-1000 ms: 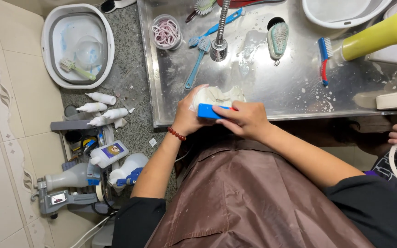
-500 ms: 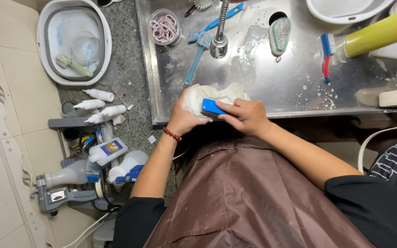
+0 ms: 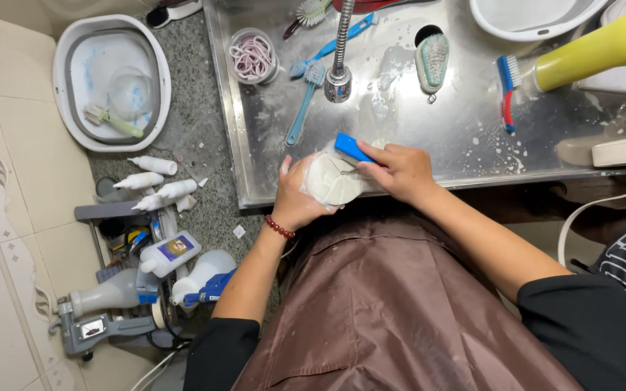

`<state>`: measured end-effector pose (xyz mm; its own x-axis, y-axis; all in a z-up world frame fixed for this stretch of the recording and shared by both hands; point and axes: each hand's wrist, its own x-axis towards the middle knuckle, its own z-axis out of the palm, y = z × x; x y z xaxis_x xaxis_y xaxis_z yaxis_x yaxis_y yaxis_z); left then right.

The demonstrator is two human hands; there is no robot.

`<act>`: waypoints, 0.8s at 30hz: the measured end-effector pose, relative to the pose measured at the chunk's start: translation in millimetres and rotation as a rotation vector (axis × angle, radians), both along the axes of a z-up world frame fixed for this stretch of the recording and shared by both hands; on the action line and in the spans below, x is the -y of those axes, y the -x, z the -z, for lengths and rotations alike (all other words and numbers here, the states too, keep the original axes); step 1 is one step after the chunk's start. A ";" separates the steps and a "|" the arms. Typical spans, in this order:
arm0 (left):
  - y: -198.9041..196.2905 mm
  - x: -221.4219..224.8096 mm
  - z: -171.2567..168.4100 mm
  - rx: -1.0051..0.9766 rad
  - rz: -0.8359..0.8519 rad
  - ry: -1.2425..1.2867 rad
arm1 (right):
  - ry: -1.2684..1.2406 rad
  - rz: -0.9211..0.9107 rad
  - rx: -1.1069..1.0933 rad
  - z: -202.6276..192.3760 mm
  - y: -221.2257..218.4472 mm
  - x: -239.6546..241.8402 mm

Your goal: The recorder is cleaning a white sneaker using a brush and cleaning solution at a workbench.

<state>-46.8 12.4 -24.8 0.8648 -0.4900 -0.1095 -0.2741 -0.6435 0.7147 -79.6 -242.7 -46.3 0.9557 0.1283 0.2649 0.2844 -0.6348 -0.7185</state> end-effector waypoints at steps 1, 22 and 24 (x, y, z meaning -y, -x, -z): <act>-6.5 2.9 -0.4 0.001 0.006 0.007 | 0.007 0.006 0.001 -7.2 1.9 -2.7; 4.8 16.3 9.7 0.009 -0.091 0.040 | 0.140 0.098 0.012 -26.6 20.5 -12.3; 13.0 17.9 15.5 0.043 -0.067 0.055 | 0.124 0.019 -0.107 -20.1 34.4 -1.3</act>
